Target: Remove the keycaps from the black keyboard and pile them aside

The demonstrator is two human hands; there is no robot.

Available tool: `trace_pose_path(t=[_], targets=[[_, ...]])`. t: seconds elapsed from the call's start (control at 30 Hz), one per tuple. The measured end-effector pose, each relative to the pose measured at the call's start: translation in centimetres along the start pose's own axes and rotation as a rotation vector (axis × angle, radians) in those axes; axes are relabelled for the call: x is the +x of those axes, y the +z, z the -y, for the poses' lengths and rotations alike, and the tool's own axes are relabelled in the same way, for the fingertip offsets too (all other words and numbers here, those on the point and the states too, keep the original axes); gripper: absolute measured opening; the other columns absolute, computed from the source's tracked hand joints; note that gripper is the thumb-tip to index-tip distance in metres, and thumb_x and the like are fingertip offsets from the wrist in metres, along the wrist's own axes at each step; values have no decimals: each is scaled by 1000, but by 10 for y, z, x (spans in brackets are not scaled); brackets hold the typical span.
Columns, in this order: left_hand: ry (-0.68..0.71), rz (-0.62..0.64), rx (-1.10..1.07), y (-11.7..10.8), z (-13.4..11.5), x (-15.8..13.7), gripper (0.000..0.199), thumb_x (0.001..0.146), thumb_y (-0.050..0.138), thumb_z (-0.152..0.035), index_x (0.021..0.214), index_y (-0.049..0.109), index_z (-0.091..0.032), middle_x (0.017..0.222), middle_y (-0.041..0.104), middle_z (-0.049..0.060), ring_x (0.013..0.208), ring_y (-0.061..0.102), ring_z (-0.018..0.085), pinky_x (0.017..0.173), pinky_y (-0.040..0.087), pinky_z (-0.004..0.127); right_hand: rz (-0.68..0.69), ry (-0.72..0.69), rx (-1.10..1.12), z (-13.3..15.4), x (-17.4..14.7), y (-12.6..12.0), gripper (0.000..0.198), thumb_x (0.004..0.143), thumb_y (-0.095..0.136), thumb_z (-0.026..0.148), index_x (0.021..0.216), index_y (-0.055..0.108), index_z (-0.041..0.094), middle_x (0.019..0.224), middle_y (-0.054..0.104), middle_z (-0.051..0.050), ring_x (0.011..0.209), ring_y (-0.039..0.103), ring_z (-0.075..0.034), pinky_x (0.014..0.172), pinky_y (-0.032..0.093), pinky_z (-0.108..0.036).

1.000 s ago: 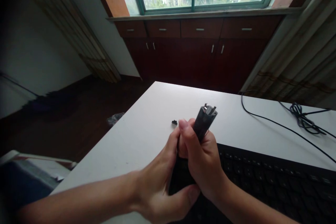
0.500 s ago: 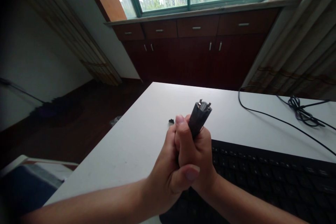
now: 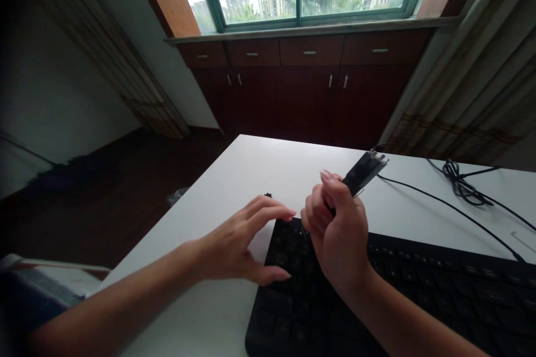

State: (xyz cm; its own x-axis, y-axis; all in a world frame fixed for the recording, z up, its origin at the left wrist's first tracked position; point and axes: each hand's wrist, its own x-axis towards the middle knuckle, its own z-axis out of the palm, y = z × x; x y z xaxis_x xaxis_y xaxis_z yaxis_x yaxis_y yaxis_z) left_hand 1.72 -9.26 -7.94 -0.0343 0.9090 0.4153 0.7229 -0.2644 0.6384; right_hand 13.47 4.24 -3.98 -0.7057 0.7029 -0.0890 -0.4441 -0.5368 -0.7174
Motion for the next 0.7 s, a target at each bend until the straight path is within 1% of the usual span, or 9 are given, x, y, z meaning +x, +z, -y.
trace_pose_path(t=[0.07,0.17,0.23,0.3,0.4,0.47,0.53,0.63,0.7], targets=[[54,54,82,-11,7,0,51,81,84,-45,122,65,-20,111,65,11,102,60,25,88,54,40,-57,8,-3,4,4,-4,44,86,66,25,51,38,21,41,28,8,39,16,-8,36,16,-25],[71,86,72,-17,9,1,31,88,79,-39,111,73,-20,102,65,9,93,60,21,81,54,34,-92,23,-27,3,5,-7,43,86,66,25,53,39,21,42,28,8,39,18,-8,38,17,-25],[72,97,41,-17,8,2,22,92,75,-32,110,75,-20,99,66,9,90,61,19,79,54,32,-43,26,-30,1,3,-7,40,86,67,27,55,41,21,43,29,8,39,19,-8,38,18,-26],[53,91,-3,-17,8,1,19,93,73,-27,110,75,-20,99,65,9,89,62,18,77,54,31,68,32,-31,-1,-1,-6,38,85,66,31,56,44,22,44,31,7,40,23,-9,40,21,-26],[4,92,-63,-18,10,0,39,86,80,-35,121,70,-20,107,65,11,91,64,20,80,57,33,222,65,-91,-5,-7,-7,39,86,67,38,57,46,22,48,38,5,45,33,-11,44,29,-28],[-10,79,-75,-19,11,0,61,80,84,-41,132,61,-20,116,64,13,100,65,24,85,59,38,244,79,-147,-10,-9,-8,38,86,69,36,59,47,22,52,42,4,48,37,-12,48,33,-28],[-10,71,-72,-20,10,0,79,76,86,-44,143,51,-21,129,60,16,115,61,30,96,57,45,225,58,-196,-15,-11,-8,36,88,70,34,61,48,22,56,44,4,52,39,-12,52,35,-28],[-58,109,-148,-19,5,-3,106,69,89,-48,156,34,-22,148,49,19,137,48,39,115,42,57,191,5,-228,-21,-12,-7,35,91,70,35,64,52,21,61,45,4,58,40,-13,60,40,-27],[-150,85,-328,-13,-1,-7,120,61,92,-53,159,30,-22,153,45,18,143,41,43,120,33,60,177,15,-205,-23,-14,-5,36,90,70,36,63,51,21,62,45,3,61,40,-13,61,41,-27]])
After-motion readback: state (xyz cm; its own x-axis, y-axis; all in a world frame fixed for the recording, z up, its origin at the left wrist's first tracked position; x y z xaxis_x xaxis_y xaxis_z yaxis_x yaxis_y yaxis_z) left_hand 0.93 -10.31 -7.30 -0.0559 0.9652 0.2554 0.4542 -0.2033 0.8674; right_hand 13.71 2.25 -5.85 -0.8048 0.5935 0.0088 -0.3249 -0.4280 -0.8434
